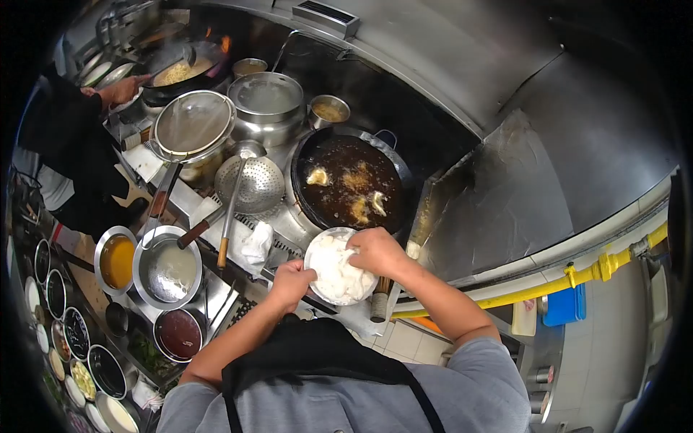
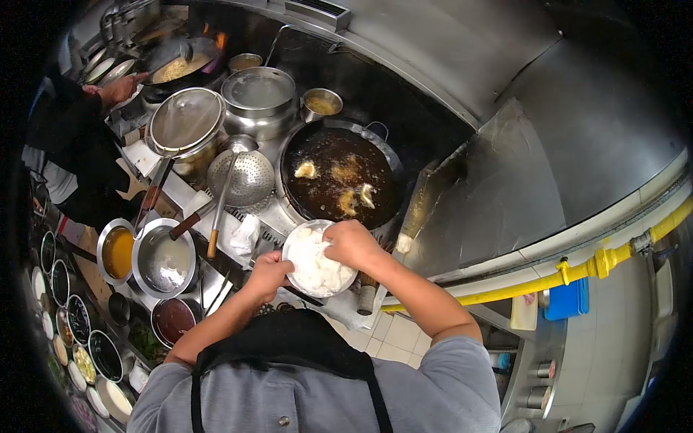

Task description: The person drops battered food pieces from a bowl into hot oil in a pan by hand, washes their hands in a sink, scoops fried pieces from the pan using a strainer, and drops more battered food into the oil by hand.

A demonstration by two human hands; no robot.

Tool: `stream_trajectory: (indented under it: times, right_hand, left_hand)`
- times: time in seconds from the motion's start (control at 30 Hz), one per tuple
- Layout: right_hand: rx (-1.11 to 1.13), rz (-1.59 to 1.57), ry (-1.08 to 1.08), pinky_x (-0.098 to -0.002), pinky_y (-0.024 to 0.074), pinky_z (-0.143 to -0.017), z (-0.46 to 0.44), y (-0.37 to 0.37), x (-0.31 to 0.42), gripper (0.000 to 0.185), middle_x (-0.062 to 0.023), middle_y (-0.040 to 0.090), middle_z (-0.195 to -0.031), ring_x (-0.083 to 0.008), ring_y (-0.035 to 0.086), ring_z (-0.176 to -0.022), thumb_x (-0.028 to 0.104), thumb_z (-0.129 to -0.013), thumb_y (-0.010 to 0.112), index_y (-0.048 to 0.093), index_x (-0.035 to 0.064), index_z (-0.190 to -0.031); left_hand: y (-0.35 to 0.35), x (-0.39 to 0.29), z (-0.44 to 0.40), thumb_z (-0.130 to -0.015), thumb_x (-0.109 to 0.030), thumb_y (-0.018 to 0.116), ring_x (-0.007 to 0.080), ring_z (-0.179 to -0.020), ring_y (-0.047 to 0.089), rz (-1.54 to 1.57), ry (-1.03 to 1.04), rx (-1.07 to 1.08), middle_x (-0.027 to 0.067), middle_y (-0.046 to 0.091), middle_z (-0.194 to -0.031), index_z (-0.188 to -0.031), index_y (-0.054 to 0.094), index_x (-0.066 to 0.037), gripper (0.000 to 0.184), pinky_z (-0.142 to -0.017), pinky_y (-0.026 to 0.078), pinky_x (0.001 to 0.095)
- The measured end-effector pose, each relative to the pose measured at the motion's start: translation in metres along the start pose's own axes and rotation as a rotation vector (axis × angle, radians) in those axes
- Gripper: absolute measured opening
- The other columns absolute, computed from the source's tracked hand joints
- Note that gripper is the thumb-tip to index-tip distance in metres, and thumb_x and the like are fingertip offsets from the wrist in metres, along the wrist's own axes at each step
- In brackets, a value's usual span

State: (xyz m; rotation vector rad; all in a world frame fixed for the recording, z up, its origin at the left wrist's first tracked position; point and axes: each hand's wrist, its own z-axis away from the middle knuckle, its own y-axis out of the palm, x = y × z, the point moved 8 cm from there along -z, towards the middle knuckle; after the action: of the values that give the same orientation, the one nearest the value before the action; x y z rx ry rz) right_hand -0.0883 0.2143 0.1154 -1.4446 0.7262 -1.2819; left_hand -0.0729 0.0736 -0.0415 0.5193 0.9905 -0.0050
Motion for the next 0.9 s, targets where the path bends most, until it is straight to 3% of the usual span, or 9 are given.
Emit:
stream_trajectory:
  times: [0.17, 0.23, 0.33, 0.4, 0.5, 0.57, 0.67, 0.77, 0.9]
  right_hand:
    - [-0.074, -0.141, 0.115, -0.0400, 0.0514, -0.075, 0.025, -0.033, -0.005, 0.023, -0.0182, 0.067, -0.084, -0.0357, 0.064, -0.080, 0.017, -0.067, 0.066, 0.070, 0.0037, -0.085]
    - [-0.087, -0.096, 0.103, -0.0340, 0.0514, -0.075, 0.029, -0.036, -0.008, 0.023, -0.0148, 0.068, -0.086, -0.0298, 0.066, -0.081, 0.012, -0.071, 0.065, 0.071, 0.0034, -0.091]
    - [-0.102, -0.286, 0.262, -0.0389, 0.0510, -0.079, 0.041, -0.044, -0.008, 0.025, -0.0171, 0.067, -0.089, -0.0337, 0.064, -0.085, 0.013, -0.072, 0.067, 0.070, 0.0023, -0.094]
    - [-0.141, -0.265, 0.180, -0.0389, 0.0509, -0.080, 0.037, -0.031, -0.002, 0.028, -0.0173, 0.067, -0.092, -0.0339, 0.064, -0.087, 0.014, -0.072, 0.069, 0.070, 0.0022, -0.098]
    - [-0.170, -0.115, -0.115, -0.0397, 0.0507, -0.083, 0.023, 0.005, 0.024, 0.032, -0.0161, 0.065, -0.094, -0.0355, 0.063, -0.088, 0.017, -0.072, 0.071, 0.069, 0.0039, -0.101]
    - [-0.003, 0.053, -0.069, -0.0398, 0.0511, -0.082, 0.010, 0.028, 0.016, 0.027, -0.0159, 0.066, -0.090, -0.0351, 0.063, -0.085, 0.016, -0.071, 0.069, 0.070, 0.0040, -0.095]
    - [-0.008, -0.004, -0.005, -0.0391, 0.0517, -0.081, 0.008, -0.002, 0.014, 0.022, -0.0159, 0.068, -0.086, -0.0337, 0.065, -0.083, 0.015, -0.071, 0.066, 0.071, 0.0050, -0.090]
    - [-0.064, -0.079, 0.192, -0.0346, 0.0527, -0.077, 0.008, -0.038, -0.002, 0.021, -0.0157, 0.069, -0.086, -0.0288, 0.067, -0.081, 0.011, -0.070, 0.067, 0.072, 0.0059, -0.090]
    - [-0.385, -0.292, 0.085, -0.0295, 0.0511, -0.077, -0.008, -0.090, -0.021, 0.023, -0.0137, 0.070, -0.086, -0.0204, 0.068, -0.081, 0.005, -0.072, 0.067, 0.071, 0.0048, -0.095]
  left_hand:
    - [0.004, 0.006, 0.002, -0.077, -0.002, 0.060, 0.0135, -0.065, 0.063, 0.000, -0.033, 0.027, 0.0078, 0.067, -0.082, -0.091, 0.065, 0.004, 0.016, -0.054, 0.052, 0.0263]
    - [0.005, -0.001, 0.002, -0.077, -0.002, 0.060, 0.0127, -0.064, 0.061, -0.002, -0.015, 0.020, 0.0070, 0.066, -0.080, -0.091, 0.066, 0.004, 0.016, -0.053, 0.050, 0.0259]
    - [0.000, 0.009, -0.004, -0.077, -0.002, 0.060, 0.0109, -0.061, 0.057, -0.013, 0.020, 0.007, 0.0053, 0.064, -0.077, -0.089, 0.066, 0.003, 0.015, -0.051, 0.046, 0.0254]
    - [-0.003, 0.011, -0.007, -0.077, -0.002, 0.060, 0.0099, -0.059, 0.055, -0.034, 0.047, 0.014, 0.0044, 0.063, -0.075, -0.088, 0.067, 0.002, 0.013, -0.049, 0.044, 0.0252]
    - [0.002, 0.004, -0.004, -0.076, 0.000, 0.061, 0.0131, -0.069, 0.064, -0.131, 0.050, 0.076, 0.0067, 0.067, -0.085, -0.091, 0.065, 0.001, 0.015, -0.057, 0.053, 0.0268]
    - [0.001, 0.005, -0.003, -0.077, 0.000, 0.061, 0.0134, -0.069, 0.064, -0.182, 0.031, 0.061, 0.0061, 0.066, -0.084, -0.092, 0.065, 0.001, 0.015, -0.057, 0.054, 0.0268]
    - [0.003, 0.001, 0.003, -0.077, -0.003, 0.061, 0.0112, -0.061, 0.059, -0.010, -0.039, 0.001, 0.0049, 0.065, -0.077, -0.088, 0.066, 0.002, 0.013, -0.052, 0.048, 0.0250]
    - [-0.004, 0.000, -0.004, -0.078, -0.003, 0.061, 0.0120, -0.065, 0.062, 0.046, -0.025, -0.005, 0.0060, 0.066, -0.080, -0.090, 0.066, 0.002, 0.014, -0.054, 0.051, 0.0250]
    - [-0.013, -0.009, -0.010, -0.078, -0.002, 0.060, 0.0127, -0.069, 0.065, 0.063, -0.004, -0.033, 0.0072, 0.067, -0.083, -0.091, 0.066, 0.003, 0.015, -0.055, 0.052, 0.0250]
